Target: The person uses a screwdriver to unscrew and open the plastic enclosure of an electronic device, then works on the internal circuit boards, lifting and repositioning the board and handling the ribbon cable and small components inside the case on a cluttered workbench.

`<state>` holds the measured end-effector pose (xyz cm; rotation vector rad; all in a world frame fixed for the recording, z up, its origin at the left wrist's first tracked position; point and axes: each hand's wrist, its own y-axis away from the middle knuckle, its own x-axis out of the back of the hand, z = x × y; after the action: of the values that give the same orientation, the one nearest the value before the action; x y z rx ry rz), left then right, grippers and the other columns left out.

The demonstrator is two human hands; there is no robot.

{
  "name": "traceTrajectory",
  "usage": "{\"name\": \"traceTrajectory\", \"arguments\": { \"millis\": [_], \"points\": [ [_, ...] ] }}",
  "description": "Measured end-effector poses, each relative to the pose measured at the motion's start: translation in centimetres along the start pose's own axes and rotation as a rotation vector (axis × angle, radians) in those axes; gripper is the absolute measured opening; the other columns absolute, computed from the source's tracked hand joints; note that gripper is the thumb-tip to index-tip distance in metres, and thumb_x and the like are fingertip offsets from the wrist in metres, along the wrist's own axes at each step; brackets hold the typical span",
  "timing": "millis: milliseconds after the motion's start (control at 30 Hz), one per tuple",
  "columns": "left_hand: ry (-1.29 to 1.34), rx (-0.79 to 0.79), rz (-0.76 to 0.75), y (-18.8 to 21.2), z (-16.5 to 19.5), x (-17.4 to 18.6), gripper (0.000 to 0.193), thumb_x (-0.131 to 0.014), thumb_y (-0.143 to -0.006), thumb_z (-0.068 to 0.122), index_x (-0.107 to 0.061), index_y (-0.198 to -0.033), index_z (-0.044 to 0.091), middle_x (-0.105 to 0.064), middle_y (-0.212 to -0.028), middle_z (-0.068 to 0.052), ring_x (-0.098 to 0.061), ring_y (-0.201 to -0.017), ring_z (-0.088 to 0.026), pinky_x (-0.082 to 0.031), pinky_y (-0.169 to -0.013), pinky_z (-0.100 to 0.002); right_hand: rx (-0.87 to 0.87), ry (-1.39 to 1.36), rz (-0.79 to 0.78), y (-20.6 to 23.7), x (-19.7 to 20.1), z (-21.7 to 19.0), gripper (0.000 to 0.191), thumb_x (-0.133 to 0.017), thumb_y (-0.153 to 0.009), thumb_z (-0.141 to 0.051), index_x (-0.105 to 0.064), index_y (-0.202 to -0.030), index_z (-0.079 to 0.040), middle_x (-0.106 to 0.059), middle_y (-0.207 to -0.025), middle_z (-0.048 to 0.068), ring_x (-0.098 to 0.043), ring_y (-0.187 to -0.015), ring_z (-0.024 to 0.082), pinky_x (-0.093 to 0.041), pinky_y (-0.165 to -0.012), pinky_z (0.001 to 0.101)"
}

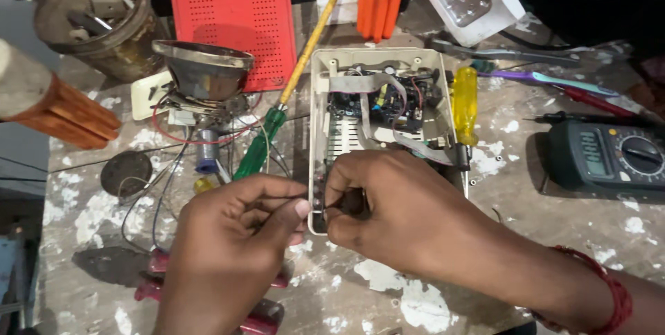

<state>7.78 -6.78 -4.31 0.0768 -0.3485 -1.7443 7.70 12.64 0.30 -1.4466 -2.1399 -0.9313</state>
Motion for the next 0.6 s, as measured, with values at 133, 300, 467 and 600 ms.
{"name": "traceTrajectory", "arguments": {
  "millis": [133,300,467,600],
  "points": [
    [0.029,0.009,-0.010,0.0,-0.4,0.0,0.016,-0.078,-0.089,0.006,-0.076,-0.103,-0.001,-0.074,-0.069,-0.008,-0.059,-0.051,-0.009,-0.047,-0.038,-0.026,0.166,0.084,0.057,0.2,0.0,0.4,0.018,-0.074,-0.081,-0.020,-0.077,-0.091,-0.006,-0.075,-0.080,0.013,-0.074,-0.072,0.024,-0.056,-0.070,0.0395],
    [0.019,-0.033,-0.022,-0.2,-0.7,0.1,0.018,-0.076,-0.087,0.006,-0.079,-0.102,-0.002,-0.074,-0.069,-0.006,-0.062,-0.054,-0.006,-0.050,-0.041,-0.024,0.017,0.093,0.025,0.3,-0.2,-0.3,0.017,-0.073,-0.078,-0.019,-0.077,-0.087,-0.005,-0.074,-0.076,0.012,-0.073,-0.066,0.023,-0.056,-0.066,0.0390],
    [0.022,-0.030,-0.023,-0.1,-0.7,0.2,0.018,-0.076,-0.087,0.006,-0.079,-0.103,-0.002,-0.075,-0.070,-0.007,-0.063,-0.056,-0.007,-0.050,-0.044,-0.024,-0.075,0.013,-0.017,0.1,0.0,-1.2,0.019,-0.075,-0.074,-0.018,-0.072,-0.085,-0.003,-0.072,-0.069,0.008,-0.070,-0.062,0.017,-0.055,-0.063,0.0359],
    [-0.009,-0.044,-0.017,0.1,-0.3,0.2,0.016,-0.075,-0.086,0.007,-0.078,-0.100,-0.001,-0.074,-0.068,-0.005,-0.065,-0.057,-0.005,-0.052,-0.049,-0.023,-0.139,-0.056,-0.083,0.2,0.4,-0.9,0.017,-0.070,-0.083,-0.015,-0.072,-0.099,-0.009,-0.073,-0.076,0.006,-0.065,-0.061,0.019,-0.055,-0.059,0.0382]
  ]
}}
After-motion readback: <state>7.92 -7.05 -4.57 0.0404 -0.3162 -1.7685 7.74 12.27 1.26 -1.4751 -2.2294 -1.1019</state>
